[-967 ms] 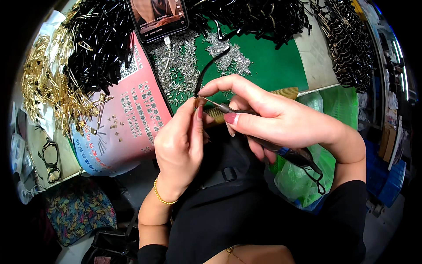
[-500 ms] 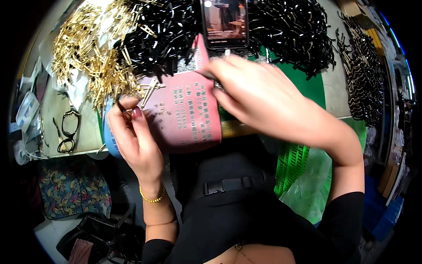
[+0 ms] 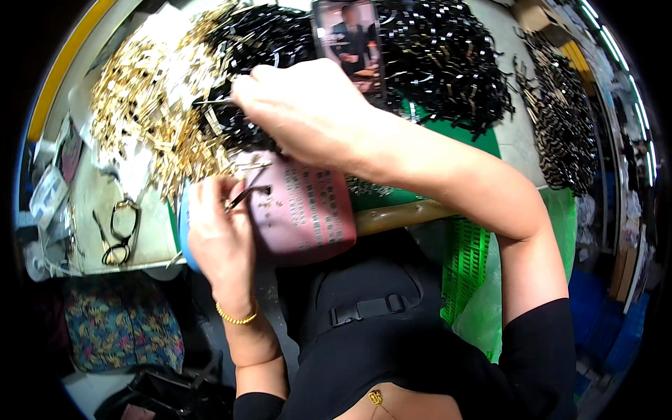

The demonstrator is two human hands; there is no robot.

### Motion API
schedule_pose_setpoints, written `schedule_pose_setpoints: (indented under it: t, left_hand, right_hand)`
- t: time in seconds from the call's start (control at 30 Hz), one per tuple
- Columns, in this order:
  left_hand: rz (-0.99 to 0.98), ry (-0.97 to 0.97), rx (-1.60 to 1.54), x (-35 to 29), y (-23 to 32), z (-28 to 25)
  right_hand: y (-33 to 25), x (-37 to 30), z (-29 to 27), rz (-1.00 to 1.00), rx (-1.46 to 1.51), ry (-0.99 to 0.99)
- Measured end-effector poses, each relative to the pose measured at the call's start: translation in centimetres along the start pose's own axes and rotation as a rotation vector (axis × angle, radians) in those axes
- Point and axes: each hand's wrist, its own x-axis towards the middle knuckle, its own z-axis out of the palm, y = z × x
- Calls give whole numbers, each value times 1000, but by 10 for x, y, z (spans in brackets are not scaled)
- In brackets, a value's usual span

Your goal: The person assembles eyeglasses by hand, inserting small metal components into the frame arms and attaching them to the front frame. The person repeatedly picks up parts from piles on the table and secures them into the glasses.

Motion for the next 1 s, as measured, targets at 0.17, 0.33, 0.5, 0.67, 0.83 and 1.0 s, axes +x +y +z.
schedule_pose_setpoints:
  t: [0.17, 0.33, 0.5, 0.67, 0.83, 1.0]
  left_hand:
    - [-129, 69, -304, -4, 10, -33]
    - [-107, -255, -393, -13, 18, -16]
    - [28, -95, -401, -22, 27, 8]
    - [187, -31, -16, -13, 45, 8]
    - [-45, -198, -207, -8, 66, 16]
    - [-127, -530, -964, -62, 99, 28]
  right_hand:
    - [0, -65, -66, 101, 212, 34]
    - [20, -151, -123, 577, 86, -54]
    - [36, -212, -99, 857, 108, -241]
    - [36, -231, -86, 790, 272, -171]
    - [12, -211, -98, 827, 1001, -19]
    - [-6, -195, -92, 990, 1429, 99]
